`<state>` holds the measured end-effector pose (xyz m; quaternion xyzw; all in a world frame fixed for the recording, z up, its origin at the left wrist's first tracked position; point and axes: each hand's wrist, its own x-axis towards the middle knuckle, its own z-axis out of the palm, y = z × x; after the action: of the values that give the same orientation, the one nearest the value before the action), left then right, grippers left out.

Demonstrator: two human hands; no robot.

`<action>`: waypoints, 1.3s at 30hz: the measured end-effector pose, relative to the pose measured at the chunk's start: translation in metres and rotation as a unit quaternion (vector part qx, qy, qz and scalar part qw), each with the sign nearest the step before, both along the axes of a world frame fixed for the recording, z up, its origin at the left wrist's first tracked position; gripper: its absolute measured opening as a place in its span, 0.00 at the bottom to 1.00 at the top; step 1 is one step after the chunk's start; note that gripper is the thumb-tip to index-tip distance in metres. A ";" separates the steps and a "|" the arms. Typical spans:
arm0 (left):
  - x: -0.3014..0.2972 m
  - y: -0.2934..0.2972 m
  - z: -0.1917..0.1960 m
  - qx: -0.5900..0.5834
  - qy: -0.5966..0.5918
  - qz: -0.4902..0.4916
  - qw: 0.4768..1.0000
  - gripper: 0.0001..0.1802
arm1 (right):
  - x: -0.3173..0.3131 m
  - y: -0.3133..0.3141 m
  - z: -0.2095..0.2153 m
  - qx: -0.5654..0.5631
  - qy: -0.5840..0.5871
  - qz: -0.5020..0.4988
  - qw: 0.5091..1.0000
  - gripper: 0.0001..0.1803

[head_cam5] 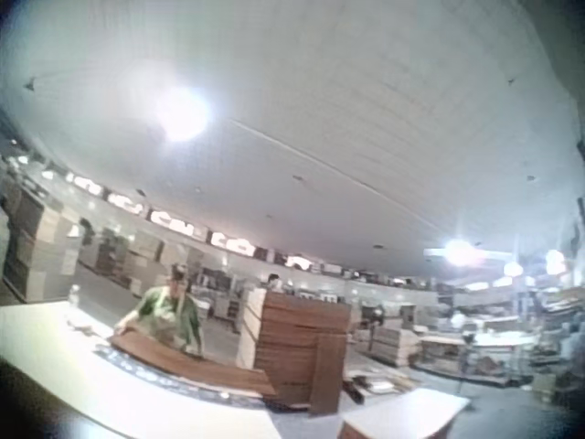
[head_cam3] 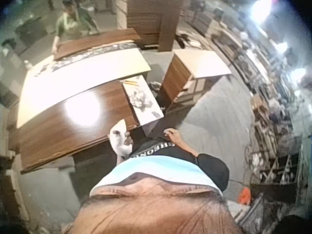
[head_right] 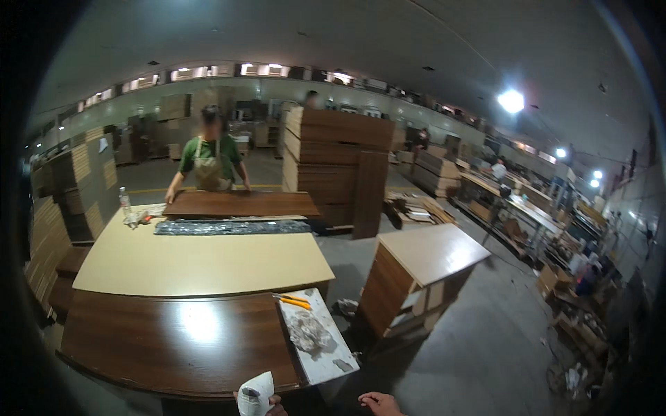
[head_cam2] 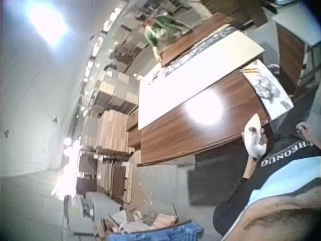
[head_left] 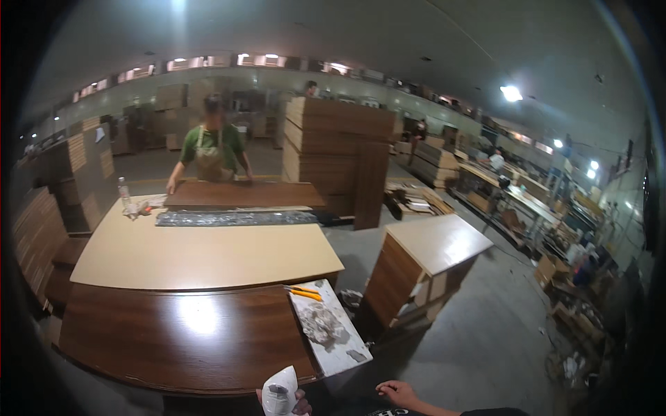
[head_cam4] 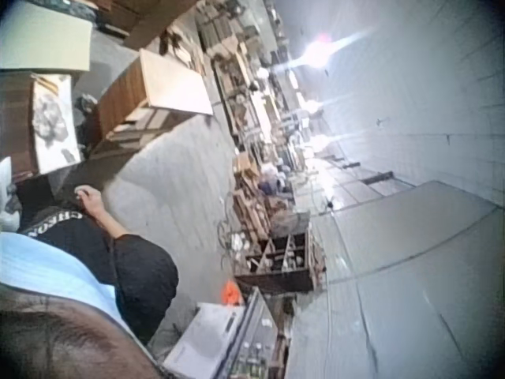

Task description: The recorder handles and inspects wood furniture panels, using foam padding to protect the corners and edges.

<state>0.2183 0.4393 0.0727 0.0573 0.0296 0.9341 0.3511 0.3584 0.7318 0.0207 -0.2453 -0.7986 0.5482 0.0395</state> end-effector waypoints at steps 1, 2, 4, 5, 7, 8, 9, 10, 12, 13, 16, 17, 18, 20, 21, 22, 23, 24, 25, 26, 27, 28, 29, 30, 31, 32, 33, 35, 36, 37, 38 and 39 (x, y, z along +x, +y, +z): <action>-0.002 0.004 0.004 -0.031 0.007 0.005 0.999 0.25 | 0.009 -0.007 -0.003 -0.003 -0.005 -0.020 1.000 0.10; -0.002 0.007 0.011 -0.050 0.004 0.004 0.999 0.25 | 0.010 -0.013 -0.006 -0.028 0.036 -0.047 0.998 0.10; -0.002 0.016 0.008 -0.056 -0.005 -0.009 0.998 0.25 | 0.004 -0.020 -0.006 -0.021 0.116 -0.064 0.991 0.12; -0.001 0.016 0.007 -0.061 -0.016 0.000 0.998 0.25 | -0.001 -0.023 0.007 0.028 0.098 -0.047 0.994 0.11; 0.005 0.014 0.017 -0.034 -0.030 -0.052 0.998 0.31 | -0.010 -0.029 0.028 0.075 0.114 -0.035 0.990 0.10; 0.007 0.016 0.014 -0.061 -0.044 -0.055 0.996 0.34 | -0.012 -0.027 0.036 0.074 0.115 -0.036 0.990 0.11; 0.009 0.018 0.020 -0.087 -0.058 -0.053 0.993 0.38 | -0.013 -0.026 0.040 0.074 0.116 -0.032 0.990 0.11; 0.014 0.017 0.035 0.000 -0.079 -0.093 0.992 0.43 | -0.012 -0.025 0.039 0.072 0.119 -0.038 0.989 0.11; 0.018 0.018 0.030 -0.035 -0.061 -0.084 0.994 0.43 | -0.011 -0.021 0.038 0.034 0.101 -0.045 0.993 0.11; 0.023 0.016 0.021 -0.067 -0.048 -0.065 0.994 0.44 | -0.011 -0.021 0.038 0.032 0.101 -0.045 0.993 0.11; 0.024 0.008 0.006 0.022 -0.011 -0.096 0.995 0.31 | -0.015 -0.029 0.033 -0.081 0.086 -0.022 0.993 0.09; 0.026 0.009 0.010 0.086 -0.003 -0.099 0.991 0.26 | -0.020 -0.028 0.030 -0.084 0.084 -0.018 0.993 0.09; 0.025 0.003 0.002 0.074 -0.012 -0.119 0.990 0.20 | -0.025 -0.027 0.028 -0.108 0.066 -0.002 0.992 0.09; 0.028 0.001 0.009 0.066 -0.018 -0.091 0.994 0.21 | -0.040 -0.032 0.044 -0.144 0.048 0.012 0.988 0.09; 0.029 0.003 0.014 0.064 -0.022 -0.072 0.995 0.22 | -0.050 -0.028 0.043 -0.148 0.048 0.019 0.988 0.09; 0.031 0.003 0.016 0.055 -0.043 -0.059 0.996 0.23 | -0.059 -0.023 0.040 -0.093 0.040 0.026 0.995 0.13; 0.030 0.003 0.019 0.060 -0.041 -0.046 0.996 0.24 | -0.068 -0.018 0.036 -0.038 0.032 0.033 0.998 0.18; 0.028 0.003 0.012 0.055 -0.037 -0.033 0.997 0.26 | -0.081 -0.013 0.020 -0.031 0.071 0.040 0.996 0.26; 0.026 0.002 0.010 0.047 -0.035 -0.018 0.998 0.28 | -0.094 -0.010 0.017 -0.038 0.070 0.051 0.996 0.26; 0.022 0.005 0.008 0.080 0.004 -0.014 0.997 0.31 | -0.107 -0.008 0.014 -0.061 0.119 0.040 0.990 0.27; 0.019 0.006 0.016 0.056 0.031 -0.010 0.998 0.33 | -0.117 -0.007 0.010 -0.086 0.166 0.027 0.982 0.28; 0.016 0.005 0.017 0.046 0.063 -0.006 0.997 0.34 | -0.128 -0.005 0.009 -0.069 0.166 0.048 0.983 0.29; 0.010 0.003 0.015 0.036 0.095 -0.002 0.995 0.35 | -0.140 -0.001 0.009 -0.081 0.161 0.056 0.982 0.29; 0.001 -0.007 0.008 0.026 0.092 0.006 0.995 0.35 | -0.152 0.002 0.013 -0.095 0.178 0.076 0.976 0.29; -0.009 -0.020 -0.004 0.018 0.109 -0.071 0.991 0.37 | -0.163 0.005 0.016 -0.107 0.195 0.095 0.970 0.28; -0.014 -0.023 -0.011 0.011 0.126 -0.151 0.980 0.38 | -0.172 0.006 0.017 -0.113 0.193 0.099 0.970 0.28; -0.024 -0.018 -0.027 0.010 0.113 -0.150 0.982 0.38 | -0.188 0.006 0.007 -0.126 0.203 0.129 0.962 0.28; -0.029 -0.007 -0.031 0.000 0.099 -0.130 0.987 0.38 | -0.207 0.001 0.020 -0.166 0.240 0.179 0.940 0.26; -0.034 0.000 -0.031 -0.004 0.094 -0.124 0.988 0.39 | -0.214 0.000 0.016 -0.176 0.208 0.217 0.937 0.26; -0.042 0.006 -0.030 -0.007 0.093 -0.120 0.988 0.39 | -0.220 -0.001 0.011 -0.184 0.180 0.252 0.933 0.26; -0.051 0.012 -0.029 -0.009 0.092 -0.118 0.989 0.39 | -0.225 0.000 0.007 -0.186 0.178 0.276 0.926 0.26; -0.059 0.018 -0.028 -0.011 0.091 -0.114 0.989 0.39 | -0.228 0.000 0.003 -0.188 0.176 0.303 0.918 0.27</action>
<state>0.1592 0.4570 0.0447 0.1409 0.0644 0.8787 0.4515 0.1303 0.7321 0.0235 0.1059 -0.6974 0.7080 -0.0357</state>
